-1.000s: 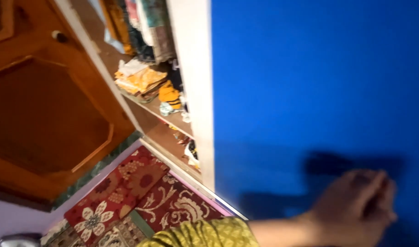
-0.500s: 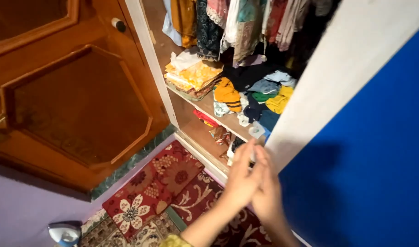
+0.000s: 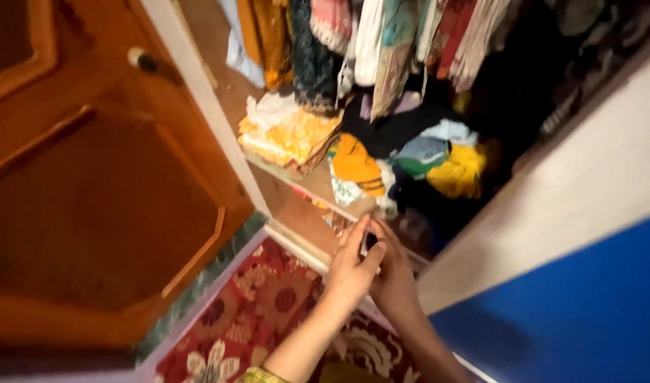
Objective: The person picks up various items of clothing from a closet and places them on a bed.
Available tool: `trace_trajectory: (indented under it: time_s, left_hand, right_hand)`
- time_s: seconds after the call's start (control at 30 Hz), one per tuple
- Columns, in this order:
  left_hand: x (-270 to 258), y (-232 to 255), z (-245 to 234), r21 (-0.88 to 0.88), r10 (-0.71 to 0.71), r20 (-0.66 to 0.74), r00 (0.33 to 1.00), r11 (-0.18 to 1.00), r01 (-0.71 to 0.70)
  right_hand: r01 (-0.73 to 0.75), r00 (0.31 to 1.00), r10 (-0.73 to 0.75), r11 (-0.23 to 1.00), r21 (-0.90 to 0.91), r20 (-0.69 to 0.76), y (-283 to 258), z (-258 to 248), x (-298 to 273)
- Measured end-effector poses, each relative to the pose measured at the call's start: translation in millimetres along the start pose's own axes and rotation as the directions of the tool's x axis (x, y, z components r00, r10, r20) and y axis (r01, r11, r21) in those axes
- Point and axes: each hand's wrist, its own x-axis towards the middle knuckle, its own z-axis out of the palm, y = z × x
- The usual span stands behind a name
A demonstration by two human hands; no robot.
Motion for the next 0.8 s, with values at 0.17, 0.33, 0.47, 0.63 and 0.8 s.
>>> trace_trajectory:
  time_s: [0.17,0.33,0.47,0.63,0.8]
  left_hand:
    - [90,-32,-3,0.145,0.244,0.063,0.968,0.957,-0.251]
    - [159,-8,11,0.140,0.170,0.258,0.951,0.967,-0.211]
    - [213,-35,45,0.336,0.049,0.535,0.843,0.904,-0.266]
    - [297,-77,93,0.578,0.114,0.560,0.820,0.655,-0.487]
    - [402,-201,154,0.115,0.498,0.484,0.719,0.779,-0.616]
  right_hand:
    - [-0.117,0.990,0.113,0.992,-0.046,-0.087,51,23,61]
    - [-0.123,0.984,0.096,0.974,-0.190,-0.149,95,28,93]
    - [-0.287,0.919,0.289,0.957,0.050,-0.268,162,31,97]
    - [-0.447,0.651,0.672,0.715,0.538,-0.352,230,35,66]
    - [-0.571,0.265,0.844,0.527,0.630,-0.466,213,61,61]
